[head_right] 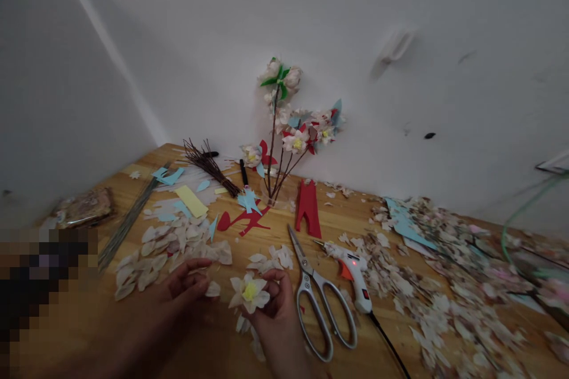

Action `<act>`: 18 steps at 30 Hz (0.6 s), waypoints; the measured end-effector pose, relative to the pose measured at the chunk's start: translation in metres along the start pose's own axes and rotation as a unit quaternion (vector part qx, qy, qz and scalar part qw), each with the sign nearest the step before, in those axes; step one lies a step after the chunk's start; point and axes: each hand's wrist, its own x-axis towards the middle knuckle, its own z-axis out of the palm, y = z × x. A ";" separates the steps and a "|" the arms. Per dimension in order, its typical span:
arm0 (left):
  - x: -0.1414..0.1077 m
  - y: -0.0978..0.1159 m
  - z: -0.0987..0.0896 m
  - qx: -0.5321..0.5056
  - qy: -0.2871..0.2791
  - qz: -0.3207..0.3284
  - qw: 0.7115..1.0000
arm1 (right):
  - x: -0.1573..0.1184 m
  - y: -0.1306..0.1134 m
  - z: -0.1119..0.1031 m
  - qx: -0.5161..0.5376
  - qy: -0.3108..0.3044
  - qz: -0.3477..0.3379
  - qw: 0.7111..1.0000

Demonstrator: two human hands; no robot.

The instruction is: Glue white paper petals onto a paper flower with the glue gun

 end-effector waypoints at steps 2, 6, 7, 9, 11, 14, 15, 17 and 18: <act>-0.001 -0.001 -0.001 0.004 -0.013 0.012 1.000 | 0.000 0.001 0.000 -0.003 -0.013 -0.009 1.000; 0.001 0.004 0.000 0.012 -0.025 0.043 0.999 | -0.008 0.004 -0.002 -0.070 -0.016 -0.074 0.995; 0.002 0.005 0.001 0.016 -0.023 0.053 0.998 | -0.011 0.005 -0.004 -0.097 -0.018 -0.095 0.991; 0.001 0.009 0.001 0.028 -0.022 0.077 0.996 | -0.017 0.004 -0.008 -0.158 -0.039 -0.147 0.976; -0.002 0.013 0.000 0.063 -0.029 0.107 0.992 | -0.021 -0.001 -0.013 -0.237 -0.077 -0.220 0.943; -0.015 0.019 -0.001 0.173 -0.047 0.194 0.964 | -0.023 -0.013 -0.019 -0.355 -0.134 -0.307 0.873; -0.020 0.022 0.000 0.210 -0.051 0.237 0.947 | -0.024 -0.017 -0.020 -0.385 -0.148 -0.322 0.852; -0.029 0.029 0.001 0.254 -0.062 0.304 0.916 | -0.023 -0.021 -0.021 -0.425 -0.172 -0.348 0.818; -0.033 0.033 0.003 0.270 -0.082 0.316 0.906 | -0.023 -0.022 -0.021 -0.439 -0.182 -0.359 0.804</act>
